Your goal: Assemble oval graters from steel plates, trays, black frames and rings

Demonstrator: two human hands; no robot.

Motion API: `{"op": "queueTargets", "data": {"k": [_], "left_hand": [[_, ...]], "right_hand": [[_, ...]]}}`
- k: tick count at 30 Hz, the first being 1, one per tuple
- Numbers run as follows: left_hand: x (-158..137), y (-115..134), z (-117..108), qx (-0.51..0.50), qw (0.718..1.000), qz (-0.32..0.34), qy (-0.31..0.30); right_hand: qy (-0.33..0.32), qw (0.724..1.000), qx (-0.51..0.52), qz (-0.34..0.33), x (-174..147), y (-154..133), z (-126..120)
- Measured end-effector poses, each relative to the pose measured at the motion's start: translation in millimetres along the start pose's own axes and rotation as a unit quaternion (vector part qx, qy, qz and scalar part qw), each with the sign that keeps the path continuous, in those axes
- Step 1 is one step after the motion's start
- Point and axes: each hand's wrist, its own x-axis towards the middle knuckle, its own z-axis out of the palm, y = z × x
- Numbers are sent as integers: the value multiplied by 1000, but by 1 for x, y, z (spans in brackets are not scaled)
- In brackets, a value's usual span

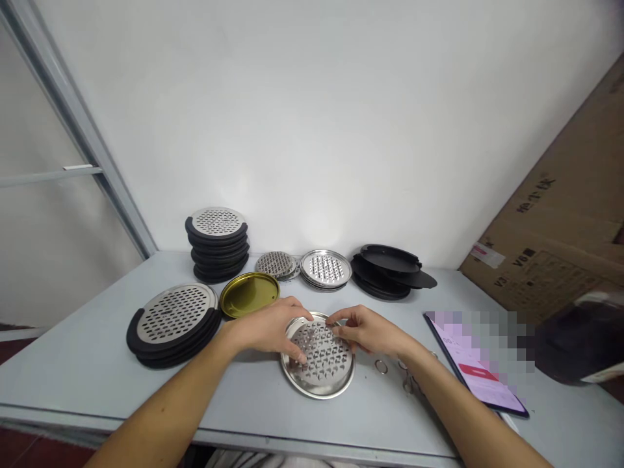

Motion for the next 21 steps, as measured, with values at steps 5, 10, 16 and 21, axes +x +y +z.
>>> {"op": "queueTargets", "data": {"k": [5, 10, 16, 21], "left_hand": [[1, -1, 1, -5, 1000, -1, 0], [2, -1, 1, -9, 1000, 5, 2], [2, -2, 1, -1, 1000, 0, 2], [2, -3, 1, 2, 1000, 3, 2]], "right_hand": [[3, 1000, -9, 4, -2, -3, 1], [2, 1000, -22, 7, -4, -4, 2], [4, 1000, -26, 7, -3, -4, 4], [23, 998, -50, 7, -5, -6, 8]]}}
